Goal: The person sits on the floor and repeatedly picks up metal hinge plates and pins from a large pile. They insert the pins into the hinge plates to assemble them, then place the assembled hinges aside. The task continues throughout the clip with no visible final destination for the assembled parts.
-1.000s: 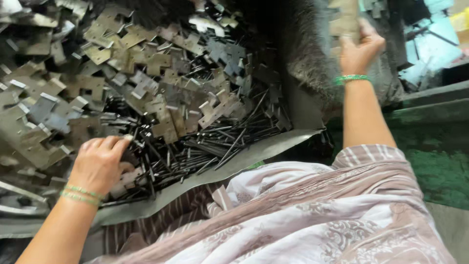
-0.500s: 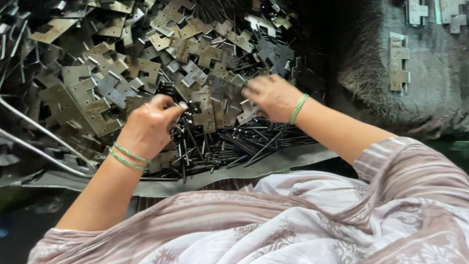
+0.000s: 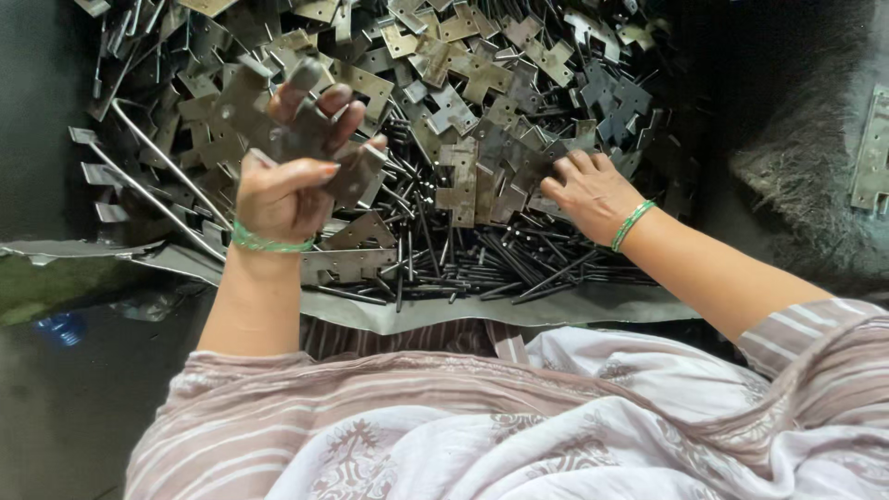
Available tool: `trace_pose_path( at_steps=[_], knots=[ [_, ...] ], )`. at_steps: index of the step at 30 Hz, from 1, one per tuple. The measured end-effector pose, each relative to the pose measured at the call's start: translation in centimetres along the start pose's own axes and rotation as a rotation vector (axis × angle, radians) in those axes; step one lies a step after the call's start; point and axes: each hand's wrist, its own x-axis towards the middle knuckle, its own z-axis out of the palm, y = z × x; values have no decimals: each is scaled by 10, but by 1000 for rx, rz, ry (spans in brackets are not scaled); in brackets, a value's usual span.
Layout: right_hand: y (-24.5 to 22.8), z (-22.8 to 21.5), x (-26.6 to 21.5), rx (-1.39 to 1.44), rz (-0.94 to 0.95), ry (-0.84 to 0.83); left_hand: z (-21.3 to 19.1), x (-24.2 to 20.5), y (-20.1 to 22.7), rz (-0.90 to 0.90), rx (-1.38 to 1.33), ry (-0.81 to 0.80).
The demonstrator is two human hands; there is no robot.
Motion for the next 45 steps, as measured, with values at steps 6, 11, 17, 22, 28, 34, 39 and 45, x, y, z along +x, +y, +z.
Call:
trace_pose_path(
  at_steps=[6,11,17,22,28,34,39,45],
  knots=[
    [-7,3,-6,107,35,80,-9,25,-49,456,1754,-396],
    [-10,26,-12,119,31,106,-44,19,-76,575,2184,-593],
    [25,64,-11,423,205,547,-53,28,-89,602,1155,-217],
    [74,38,-9,914,695,594,-37,18,-73,-30,-202,315],
    [-1,-47,2,1038,250,662,36,-17,-134,-383,-450,198],
    [-81,-93,2,1042,-144,490,58,-23,-168,-269,-400,-53],
    [-41,-80,-9,1519,32,449,66,-39,-123,-359,257,-58],
    [88,-15,-80,2246,563,801,-6,-30,-60,164,2064,-176]
  ],
)
